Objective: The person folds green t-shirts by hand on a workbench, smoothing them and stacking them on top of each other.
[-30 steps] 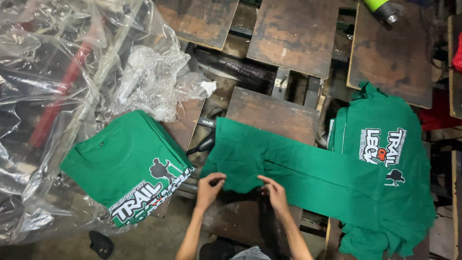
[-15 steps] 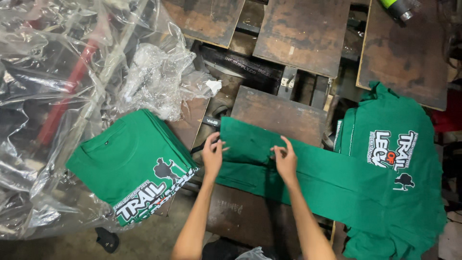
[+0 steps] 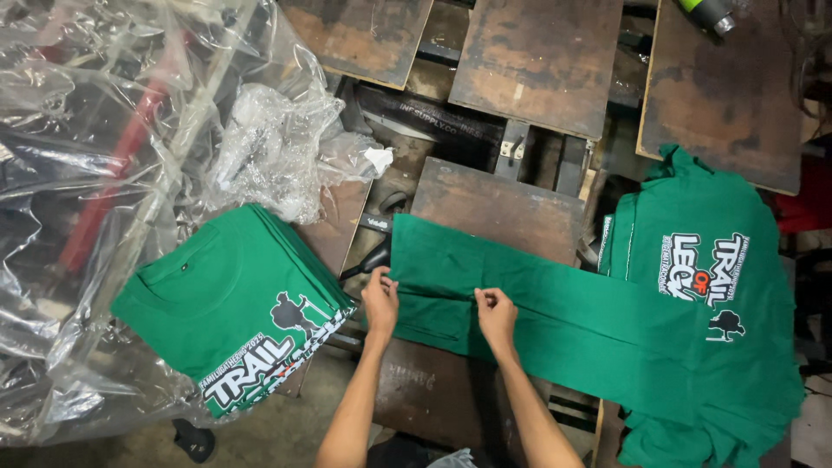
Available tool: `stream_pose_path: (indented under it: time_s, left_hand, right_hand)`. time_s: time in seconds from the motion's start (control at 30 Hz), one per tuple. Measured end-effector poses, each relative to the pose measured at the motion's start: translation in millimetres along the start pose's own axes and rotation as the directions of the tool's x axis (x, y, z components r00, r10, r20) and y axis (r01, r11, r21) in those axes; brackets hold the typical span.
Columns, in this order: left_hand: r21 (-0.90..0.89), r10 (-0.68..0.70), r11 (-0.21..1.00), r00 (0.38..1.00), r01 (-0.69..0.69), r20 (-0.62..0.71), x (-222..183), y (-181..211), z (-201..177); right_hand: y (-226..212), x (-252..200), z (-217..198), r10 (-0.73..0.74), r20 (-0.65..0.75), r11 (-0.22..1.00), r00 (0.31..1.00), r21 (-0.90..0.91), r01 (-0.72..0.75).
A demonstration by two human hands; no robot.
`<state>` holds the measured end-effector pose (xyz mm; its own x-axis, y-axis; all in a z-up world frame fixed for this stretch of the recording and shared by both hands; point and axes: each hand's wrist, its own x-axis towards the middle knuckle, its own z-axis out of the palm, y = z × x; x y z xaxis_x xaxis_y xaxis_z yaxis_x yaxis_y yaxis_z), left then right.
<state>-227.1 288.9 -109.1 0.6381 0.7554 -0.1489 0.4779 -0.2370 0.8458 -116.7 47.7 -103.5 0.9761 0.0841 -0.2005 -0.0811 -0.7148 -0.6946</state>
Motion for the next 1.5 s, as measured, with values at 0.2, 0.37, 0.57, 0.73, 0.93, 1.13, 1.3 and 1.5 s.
stream_pose_path:
  time_s: [0.2,0.37,0.57,0.73,0.93,1.13,1.3,1.5]
  left_hand:
    - [0.185,0.089,0.980,0.994,-0.076,-0.064,15,10,-3]
    - [0.143,0.170,0.978,0.979,-0.153,-0.110,95,13,26]
    - [-0.368,-0.203,0.911,0.979,0.188,-0.002,173,-17,76]
    - [-0.447,-0.269,0.865,0.963,0.229,-0.027,184,-14,77]
    - [-0.451,-0.212,0.881,0.972,0.144,-0.103,183,-5,77]
    - [0.014,0.334,0.939,0.905,-0.342,-0.264,130,54,28]
    - [0.328,0.626,0.701,0.767,-0.633,0.140,4,125,0]
    - [0.515,0.447,0.643,0.824,-0.567,0.350,-19,75,9]
  right_hand:
    - [-14,5,-17,0.006,0.049,1.000,0.999,-0.012,-0.005]
    - [-44,39,-40,-0.168,-0.029,0.983,0.985,-0.076,0.165]
    - [-68,87,-38,-0.419,0.109,0.852,0.902,-0.298,0.431]
    - [-62,110,-20,-0.405,0.106,0.851,0.908,-0.321,0.416]
    - [-64,113,-15,-0.380,0.105,0.851,0.919,-0.351,0.392]
    - [-87,69,-28,-0.414,-0.179,0.886,0.893,-0.306,0.349]
    - [-96,-26,-23,-0.648,0.110,0.685,0.754,-0.349,0.639]
    - [-73,-39,-4,-0.513,0.078,0.698,0.855,-0.541,0.469]
